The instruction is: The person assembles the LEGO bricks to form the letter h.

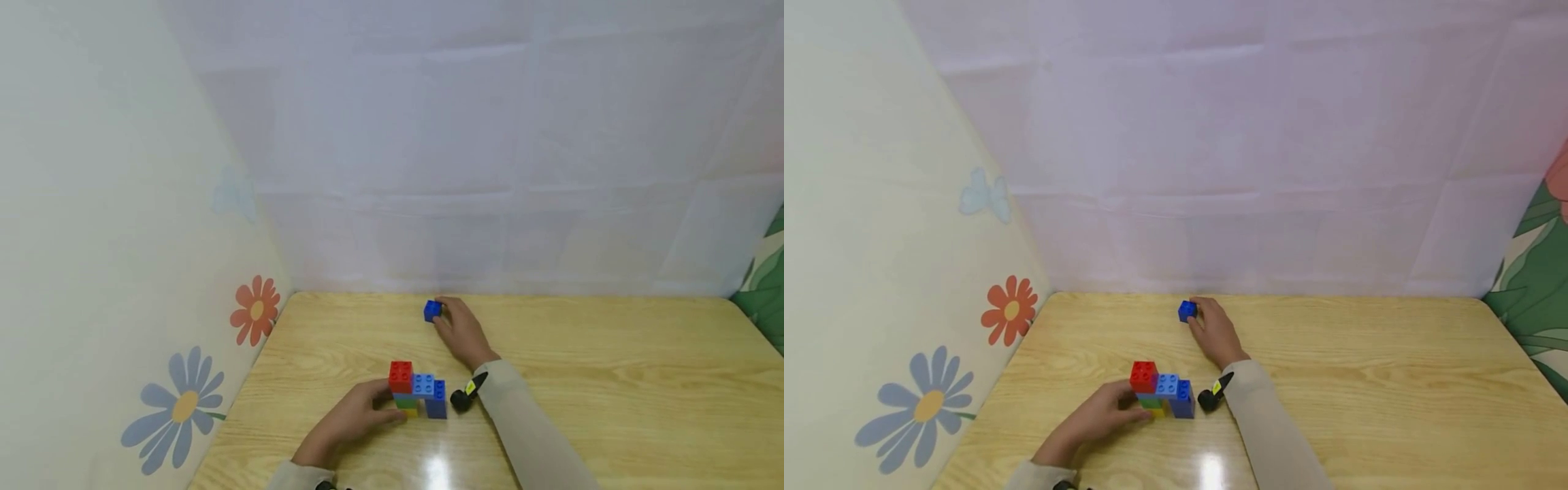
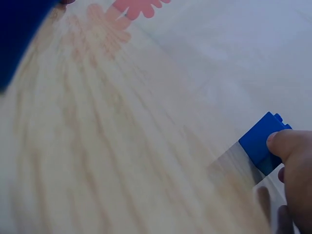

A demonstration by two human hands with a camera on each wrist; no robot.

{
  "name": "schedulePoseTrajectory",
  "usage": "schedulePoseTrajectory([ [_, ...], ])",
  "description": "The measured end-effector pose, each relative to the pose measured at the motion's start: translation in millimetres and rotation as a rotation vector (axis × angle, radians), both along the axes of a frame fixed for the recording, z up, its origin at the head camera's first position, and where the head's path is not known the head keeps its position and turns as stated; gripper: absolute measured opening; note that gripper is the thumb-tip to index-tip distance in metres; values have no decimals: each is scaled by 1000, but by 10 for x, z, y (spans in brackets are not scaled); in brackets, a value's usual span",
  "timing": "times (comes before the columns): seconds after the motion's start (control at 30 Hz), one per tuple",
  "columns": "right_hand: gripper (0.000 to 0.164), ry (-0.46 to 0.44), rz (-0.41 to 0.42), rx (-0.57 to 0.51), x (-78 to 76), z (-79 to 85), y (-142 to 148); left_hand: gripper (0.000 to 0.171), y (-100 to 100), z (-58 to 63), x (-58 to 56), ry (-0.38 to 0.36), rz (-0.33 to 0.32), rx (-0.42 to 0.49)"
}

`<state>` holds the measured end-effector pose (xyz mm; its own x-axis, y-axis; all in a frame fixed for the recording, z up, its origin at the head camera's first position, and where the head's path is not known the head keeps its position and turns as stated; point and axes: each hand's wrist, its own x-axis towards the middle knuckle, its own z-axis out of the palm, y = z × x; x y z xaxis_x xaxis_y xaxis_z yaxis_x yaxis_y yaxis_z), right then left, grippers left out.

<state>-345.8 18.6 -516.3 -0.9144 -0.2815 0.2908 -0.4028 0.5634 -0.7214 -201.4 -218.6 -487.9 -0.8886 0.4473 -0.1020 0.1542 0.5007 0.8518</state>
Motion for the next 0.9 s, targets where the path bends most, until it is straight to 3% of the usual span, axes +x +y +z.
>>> schedulePoseTrajectory([
  [0.5, 43, 70, -60, -144, 85, -95, 144, 44, 54, -25, 2, -8, -11, -13],
  [0.9, 42, 83, -79, -241, 241, -74, 207, 43, 39, 7, 12, 51, -7, -8],
])
